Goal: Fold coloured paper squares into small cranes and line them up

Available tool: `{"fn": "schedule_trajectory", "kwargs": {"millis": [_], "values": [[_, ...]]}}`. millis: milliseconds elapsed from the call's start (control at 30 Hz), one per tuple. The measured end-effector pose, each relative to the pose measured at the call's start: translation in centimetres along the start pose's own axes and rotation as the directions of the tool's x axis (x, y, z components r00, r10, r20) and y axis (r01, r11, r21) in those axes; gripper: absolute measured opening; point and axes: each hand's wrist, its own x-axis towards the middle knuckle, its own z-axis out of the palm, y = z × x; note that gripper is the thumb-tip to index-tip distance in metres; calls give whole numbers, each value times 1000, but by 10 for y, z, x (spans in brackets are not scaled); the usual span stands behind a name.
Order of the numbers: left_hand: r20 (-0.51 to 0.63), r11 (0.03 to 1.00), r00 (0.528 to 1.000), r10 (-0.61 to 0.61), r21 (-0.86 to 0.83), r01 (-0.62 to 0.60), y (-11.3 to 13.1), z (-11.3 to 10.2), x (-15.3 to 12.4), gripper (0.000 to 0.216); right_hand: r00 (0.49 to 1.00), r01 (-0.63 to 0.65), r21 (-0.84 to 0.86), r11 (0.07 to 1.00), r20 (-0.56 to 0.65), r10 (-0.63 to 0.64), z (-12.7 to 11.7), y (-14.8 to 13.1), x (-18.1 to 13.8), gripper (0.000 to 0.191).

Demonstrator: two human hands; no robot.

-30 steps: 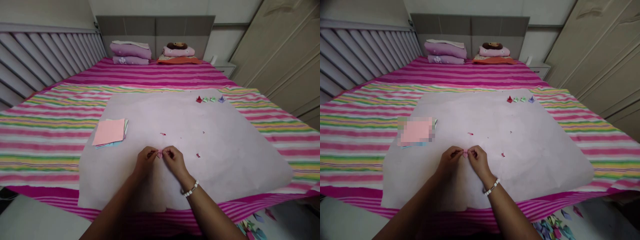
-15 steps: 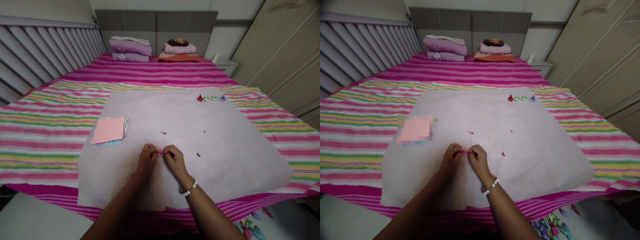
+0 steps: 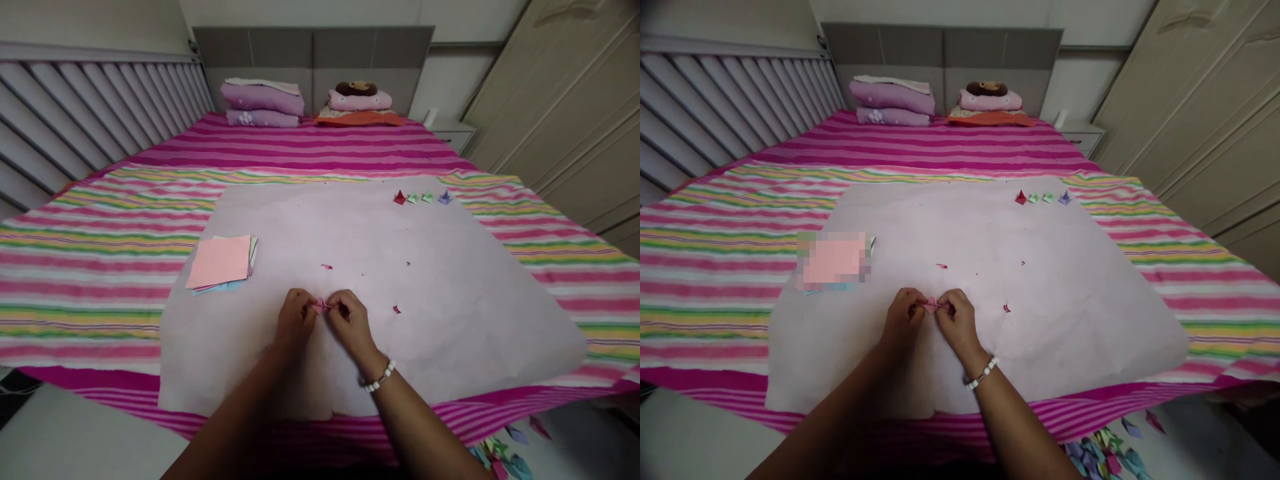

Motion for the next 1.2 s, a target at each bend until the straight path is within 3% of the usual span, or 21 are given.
{"fn": "schedule_trajectory", "kwargs": {"millis": [300, 500, 733, 900, 1033, 1100, 1200], "values": [[52, 987, 997, -53, 154, 44, 8, -1, -2, 29, 1000, 26, 12, 1000, 3, -26, -1, 1, -1, 21], [89, 937, 996, 1, 347, -31, 9, 3, -2, 28, 999, 37, -48, 998, 7, -37, 0, -1, -2, 23], [87, 956, 996, 33, 287, -57, 4, 3, -1, 19, 989, 136, -159, 978, 85, -123, -2, -2, -5, 27], [66, 974, 993, 94, 199, -106, -4, 3, 4, 19, 951, 233, -424, 875, 288, -114, -13, -5, 0, 29], [45, 988, 991, 124, 84, -127, -8, 3, 8, 17, 911, 310, -455, 835, 395, -123, -22, -8, 9, 24], [2, 993, 994, 106, 47, -106, -9, 3, 7, 15, 902, 318, -427, 846, 411, -132, -27, -9, 16, 22], [-130, 989, 984, 122, 102, -109, -14, 4, 1, 32, 913, 298, -413, 861, 386, -131, -39, -7, 37, 21]]}}
